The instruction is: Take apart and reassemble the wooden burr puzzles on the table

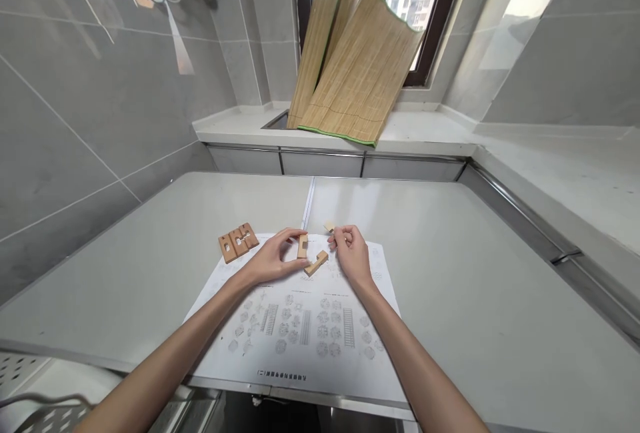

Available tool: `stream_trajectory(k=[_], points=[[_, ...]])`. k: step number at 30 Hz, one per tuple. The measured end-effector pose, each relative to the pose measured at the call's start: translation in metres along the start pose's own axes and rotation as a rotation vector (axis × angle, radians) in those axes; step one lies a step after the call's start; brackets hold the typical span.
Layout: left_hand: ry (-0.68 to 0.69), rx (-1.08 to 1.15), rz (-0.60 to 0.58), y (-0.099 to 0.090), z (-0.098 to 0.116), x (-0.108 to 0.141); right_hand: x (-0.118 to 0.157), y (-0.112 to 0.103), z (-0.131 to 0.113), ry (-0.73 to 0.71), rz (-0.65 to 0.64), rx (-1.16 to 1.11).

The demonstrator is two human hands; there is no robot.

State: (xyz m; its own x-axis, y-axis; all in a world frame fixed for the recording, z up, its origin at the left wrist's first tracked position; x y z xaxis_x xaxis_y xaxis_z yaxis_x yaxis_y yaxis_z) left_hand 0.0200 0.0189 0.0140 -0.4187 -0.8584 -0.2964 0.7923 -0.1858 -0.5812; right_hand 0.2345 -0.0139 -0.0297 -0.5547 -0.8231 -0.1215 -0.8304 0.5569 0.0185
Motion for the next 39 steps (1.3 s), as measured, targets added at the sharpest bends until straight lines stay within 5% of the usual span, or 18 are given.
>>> stream_trajectory(k=[6,13,17,26,32,39], points=[[-0.003,-0.166,-0.219,-0.016,-0.001,0.005,-0.001,-0.007,0.002,-0.062,0.128,0.218],[0.084,-0.194,-0.343,0.004,0.028,-0.002,0.003,-0.008,-0.003,-0.134,0.120,0.331],[0.106,-0.238,-0.315,0.015,0.033,-0.003,0.004,-0.008,-0.005,-0.156,0.100,0.356],[0.016,-0.286,-0.027,0.013,0.014,0.002,0.013,0.001,-0.003,-0.243,-0.057,0.361],[0.024,-0.300,-0.012,0.015,0.013,0.004,0.024,0.007,-0.008,-0.316,-0.229,0.317],[0.042,-0.245,-0.012,0.018,0.020,0.006,0.024,0.004,-0.012,-0.286,-0.250,0.285]])
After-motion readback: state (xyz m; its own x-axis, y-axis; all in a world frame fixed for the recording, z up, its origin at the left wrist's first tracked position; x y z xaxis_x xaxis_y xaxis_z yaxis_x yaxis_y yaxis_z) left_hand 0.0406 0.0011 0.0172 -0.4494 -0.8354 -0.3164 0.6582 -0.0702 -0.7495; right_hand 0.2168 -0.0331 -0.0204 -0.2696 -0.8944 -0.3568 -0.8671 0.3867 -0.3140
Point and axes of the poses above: each hand's wrist, its own x-axis away from the middle knuckle, its own y-axis out of the palm, z = x × y, the point moved 2 cm from there along -x, towards the middle knuckle, and after that the axes turned 13 degrees about z, right-handed, at the moved point
